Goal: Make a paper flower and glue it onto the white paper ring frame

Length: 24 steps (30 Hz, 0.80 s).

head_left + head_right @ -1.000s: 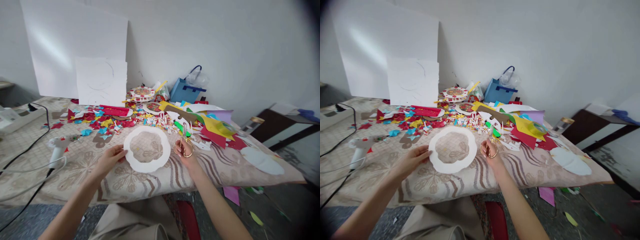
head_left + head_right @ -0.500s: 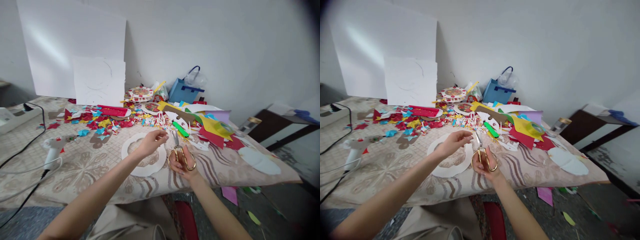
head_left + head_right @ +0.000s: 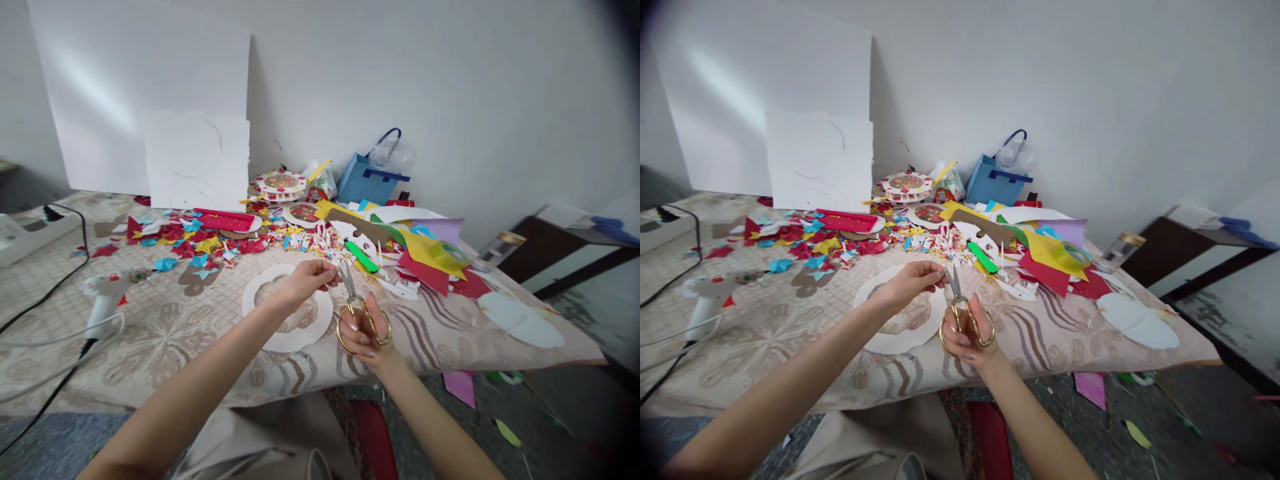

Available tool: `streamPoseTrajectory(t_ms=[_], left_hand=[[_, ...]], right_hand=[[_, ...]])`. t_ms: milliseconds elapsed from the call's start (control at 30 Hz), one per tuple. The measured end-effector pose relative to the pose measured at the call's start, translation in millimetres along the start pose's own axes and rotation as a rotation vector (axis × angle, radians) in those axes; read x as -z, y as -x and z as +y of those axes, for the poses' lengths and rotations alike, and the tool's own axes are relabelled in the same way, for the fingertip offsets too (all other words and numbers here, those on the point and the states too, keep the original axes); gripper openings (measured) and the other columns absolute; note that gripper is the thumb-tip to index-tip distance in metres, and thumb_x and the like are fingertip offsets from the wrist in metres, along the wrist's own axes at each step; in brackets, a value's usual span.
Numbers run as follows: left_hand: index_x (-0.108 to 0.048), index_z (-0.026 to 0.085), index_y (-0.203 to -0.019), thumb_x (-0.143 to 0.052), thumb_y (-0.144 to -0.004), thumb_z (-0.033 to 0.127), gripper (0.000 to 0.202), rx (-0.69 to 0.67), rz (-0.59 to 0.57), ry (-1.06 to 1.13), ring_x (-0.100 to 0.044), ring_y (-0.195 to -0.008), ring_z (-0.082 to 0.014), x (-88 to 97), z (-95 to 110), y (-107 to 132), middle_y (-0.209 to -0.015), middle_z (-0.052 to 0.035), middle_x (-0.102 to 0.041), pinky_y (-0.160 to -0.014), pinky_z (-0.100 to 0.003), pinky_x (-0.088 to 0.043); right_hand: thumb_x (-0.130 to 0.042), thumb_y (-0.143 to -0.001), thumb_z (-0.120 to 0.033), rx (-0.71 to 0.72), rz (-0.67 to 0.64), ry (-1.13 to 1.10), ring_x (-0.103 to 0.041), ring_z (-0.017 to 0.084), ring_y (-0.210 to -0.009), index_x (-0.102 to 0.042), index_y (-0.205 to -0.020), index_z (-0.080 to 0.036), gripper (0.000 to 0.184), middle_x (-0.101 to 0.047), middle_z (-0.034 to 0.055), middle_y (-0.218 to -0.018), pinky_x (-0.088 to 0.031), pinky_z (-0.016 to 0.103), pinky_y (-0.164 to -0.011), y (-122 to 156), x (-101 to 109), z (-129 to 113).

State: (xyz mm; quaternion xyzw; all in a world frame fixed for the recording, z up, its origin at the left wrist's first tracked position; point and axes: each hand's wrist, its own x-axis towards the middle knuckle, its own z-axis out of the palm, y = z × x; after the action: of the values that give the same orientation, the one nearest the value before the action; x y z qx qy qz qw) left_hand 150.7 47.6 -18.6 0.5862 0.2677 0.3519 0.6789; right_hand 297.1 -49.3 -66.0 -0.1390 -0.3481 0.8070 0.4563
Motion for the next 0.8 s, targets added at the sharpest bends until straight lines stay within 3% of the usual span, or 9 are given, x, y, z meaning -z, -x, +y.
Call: streamPoseTrajectory(t_ms=[367,533,667,800], left_hand=[[-0.065,0.015,-0.075,-0.075,-0.066,0.038,0.026,0.062,0.05,0.028,-0.059,-0.067,-0.0108,13.5,-5.7,-7.5,-0.078,-0.0063,-0.069,-0.059,-0.022,-0.04],[-0.065,0.015,-0.075,-0.071,-0.069,0.034,0.021,0.08,0.076,-0.031,-0.06,-0.065,-0.0104,16.0,-4.7,-9.9,-0.078,-0.0061,-0.07,-0.057,-0.021,-0.04],[-0.065,0.014,-0.08,-0.06,-0.078,0.032,0.019,-0.04,0.121,-0.324,-0.063,-0.066,-0.0128,23.2,-3.9,-22.6,-0.079,-0.0078,-0.071,-0.058,-0.023,-0.044],[-0.066,0.012,-0.081,-0.053,-0.08,0.025,0.018,-0.185,0.191,-0.699,-0.064,-0.067,-0.0159,28.8,-2.8,-57.6,-0.076,-0.0087,-0.071,-0.06,-0.026,-0.047]], right_hand=[[-0.04,-0.082,-0.07,-0.016,0.075,0.102,-0.02,0.002,-0.023,-0.051,-0.064,-0.016,0.059,-0.031,-0.0098,-0.039,-0.013,0.014,-0.025,11.1,7.2,-6.6],[-0.051,-0.077,-0.068,0.057,0.304,0.305,-0.03,0.004,-0.031,-0.059,-0.067,-0.015,0.055,-0.039,-0.0059,-0.044,-0.021,0.017,-0.031,14.4,12.3,-13.4],[-0.057,-0.074,-0.065,0.206,0.493,0.463,-0.032,0.005,-0.035,-0.061,-0.068,-0.016,0.05,-0.041,-0.0051,-0.045,-0.024,0.019,-0.035,19.8,17.9,-23.8],[-0.054,-0.077,-0.064,0.265,0.583,0.547,-0.032,0.006,-0.036,-0.06,-0.068,-0.017,0.048,-0.04,-0.005,-0.044,-0.026,0.02,-0.036,26.2,29.0,-34.0]])
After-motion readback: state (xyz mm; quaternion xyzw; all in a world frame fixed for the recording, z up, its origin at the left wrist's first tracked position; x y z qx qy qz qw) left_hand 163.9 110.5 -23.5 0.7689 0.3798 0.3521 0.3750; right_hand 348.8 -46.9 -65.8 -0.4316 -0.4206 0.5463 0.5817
